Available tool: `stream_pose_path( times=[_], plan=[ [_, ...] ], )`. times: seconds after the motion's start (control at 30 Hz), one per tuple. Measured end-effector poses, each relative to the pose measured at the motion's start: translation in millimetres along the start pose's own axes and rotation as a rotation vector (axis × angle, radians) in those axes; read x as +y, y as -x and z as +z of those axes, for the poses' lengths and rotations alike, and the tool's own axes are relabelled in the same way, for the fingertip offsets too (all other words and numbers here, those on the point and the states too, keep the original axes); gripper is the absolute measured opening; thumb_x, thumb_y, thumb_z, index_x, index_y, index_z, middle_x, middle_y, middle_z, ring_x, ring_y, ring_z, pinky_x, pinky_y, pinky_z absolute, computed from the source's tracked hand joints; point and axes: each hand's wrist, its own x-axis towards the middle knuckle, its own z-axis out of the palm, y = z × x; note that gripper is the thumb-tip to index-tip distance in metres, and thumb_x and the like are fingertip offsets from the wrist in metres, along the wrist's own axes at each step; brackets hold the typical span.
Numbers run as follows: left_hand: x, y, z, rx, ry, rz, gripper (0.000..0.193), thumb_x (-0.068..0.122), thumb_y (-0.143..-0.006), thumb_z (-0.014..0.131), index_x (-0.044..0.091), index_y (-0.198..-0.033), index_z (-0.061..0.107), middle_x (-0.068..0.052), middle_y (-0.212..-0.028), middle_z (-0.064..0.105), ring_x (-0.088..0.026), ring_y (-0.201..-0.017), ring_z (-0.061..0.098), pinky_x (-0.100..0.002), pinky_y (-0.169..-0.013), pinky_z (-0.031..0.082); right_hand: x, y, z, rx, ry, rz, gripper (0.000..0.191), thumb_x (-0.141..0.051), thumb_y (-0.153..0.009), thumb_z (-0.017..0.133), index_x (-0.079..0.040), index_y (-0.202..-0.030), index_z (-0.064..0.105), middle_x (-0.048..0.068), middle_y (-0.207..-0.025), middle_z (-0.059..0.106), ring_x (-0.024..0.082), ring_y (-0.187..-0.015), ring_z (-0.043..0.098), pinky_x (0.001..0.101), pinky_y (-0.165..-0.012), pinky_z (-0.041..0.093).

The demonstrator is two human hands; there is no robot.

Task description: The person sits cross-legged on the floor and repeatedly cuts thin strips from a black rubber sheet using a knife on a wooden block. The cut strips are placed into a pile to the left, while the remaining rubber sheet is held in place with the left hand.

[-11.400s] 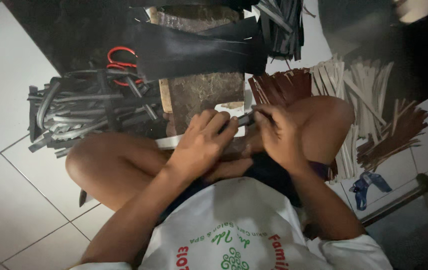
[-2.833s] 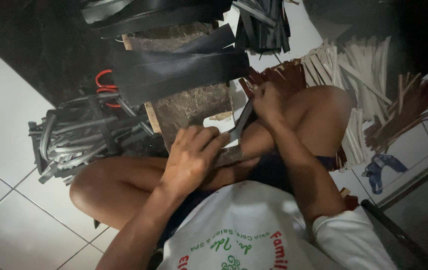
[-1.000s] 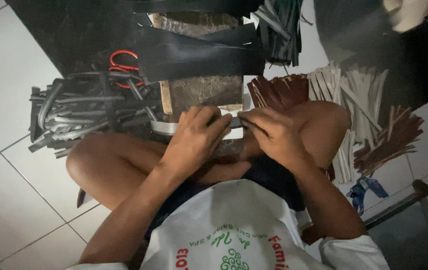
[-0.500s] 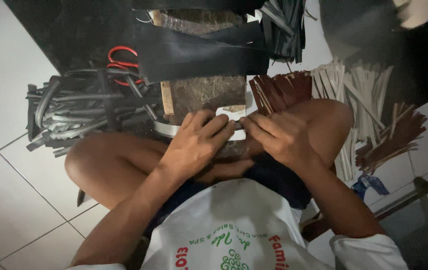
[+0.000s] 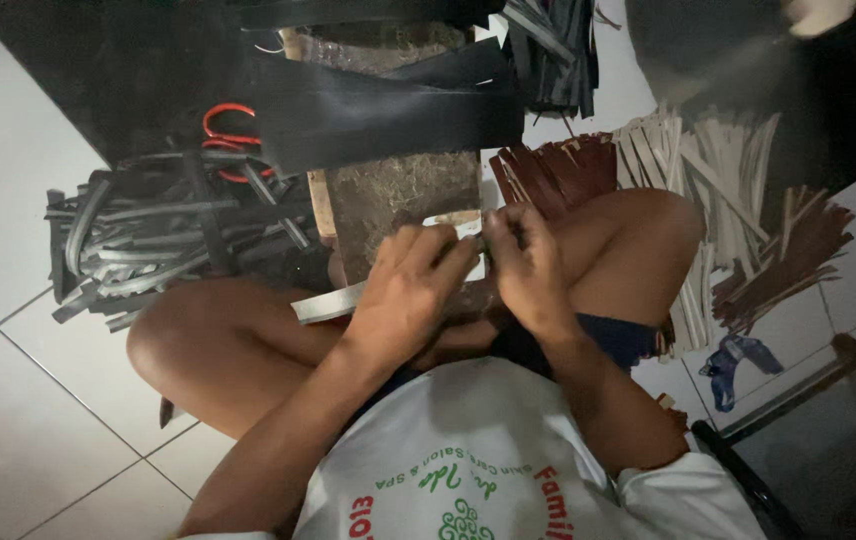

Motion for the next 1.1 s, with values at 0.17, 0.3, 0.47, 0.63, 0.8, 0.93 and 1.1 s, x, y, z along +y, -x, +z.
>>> stream_pose_path(
  times=[0.17,0.3,0.47,0.63,0.8,0.93,1.1],
  plan=[
    [-11.2,4.2,-3.0,-0.004,0.026,-0.004,0.043,0.015,-0.083,0.077,0.007,-0.124,0.068,-0.010,-0.115,0.062,-0.028,-0.106,0.062,-0.040,-0.093,0.051,-1.3,-10.8,-2.5,-0.039,-0.021,0.060,0.022,-0.023,-0.108,0.057,-0.002,-0.105,0.063,0.001,-0.088,0.064,0.008,-0.081,0.057,0.0248,-0.071,0.050],
    [-17.1,7.5,-5.1,0.011,0.148,-0.012,0.046,0.026,-0.080,0.080,0.003,-0.117,0.068,-0.013,-0.107,0.062,-0.030,-0.097,0.060,-0.041,-0.085,0.050,7.9,-17.4,-2.1,-0.065,0.008,0.085,0.024,-0.024,-0.109,0.056,-0.002,-0.104,0.062,0.001,-0.084,0.060,0.008,-0.076,0.053,0.0254,-0.066,0.047],
    [-23.6,2.1,-3.8,-0.033,0.054,0.000,0.041,0.004,-0.081,0.067,0.003,-0.122,0.069,-0.011,-0.110,0.063,-0.027,-0.097,0.060,-0.039,-0.085,0.050,18.8,-26.1,-4.7,-0.053,0.047,0.013,0.022,-0.022,-0.109,0.056,-0.001,-0.105,0.062,0.000,-0.087,0.064,0.007,-0.081,0.057,0.0244,-0.071,0.050],
    [-24.2,-1.1,-1.8,-0.035,0.035,0.002,0.037,0.004,-0.085,0.066,0.005,-0.122,0.069,-0.009,-0.110,0.063,-0.026,-0.098,0.060,-0.038,-0.086,0.050,17.4,-35.9,-10.6,-0.076,0.068,0.258,0.025,-0.027,-0.108,0.052,-0.004,-0.105,0.062,0.003,-0.082,0.063,0.011,-0.073,0.056,0.0275,-0.064,0.050],
    [-26.6,-3.9,-1.2,-0.035,0.029,0.019,0.036,0.005,-0.085,0.067,0.006,-0.120,0.069,-0.009,-0.109,0.063,-0.026,-0.097,0.060,-0.039,-0.086,0.050,14.3,-40.9,-14.1,-0.036,0.140,0.090,0.026,-0.025,-0.108,0.055,-0.001,-0.104,0.065,0.006,-0.087,0.066,0.013,-0.080,0.060,0.0301,-0.071,0.050],
    [-24.9,-5.8,-1.5,-0.044,0.028,0.019,0.035,0.003,-0.087,0.067,0.006,-0.121,0.070,-0.008,-0.110,0.063,-0.025,-0.098,0.061,-0.038,-0.087,0.050,15.6,-46.3,-19.9,-0.036,0.161,0.044,0.026,-0.025,-0.110,0.053,-0.002,-0.107,0.065,0.005,-0.090,0.068,0.013,-0.085,0.063,0.0291,-0.076,0.052],
    [-23.7,-11.6,0.0,-0.039,0.023,0.036,0.035,0.002,-0.084,0.067,0.005,-0.119,0.071,-0.008,-0.110,0.065,-0.026,-0.103,0.062,-0.039,-0.090,0.051,23.7,-56.6,-26.4,-0.049,0.177,0.178,0.027,-0.027,-0.108,0.053,-0.002,-0.104,0.063,0.007,-0.083,0.063,0.015,-0.074,0.059,0.0320,-0.067,0.049]
  ],
)
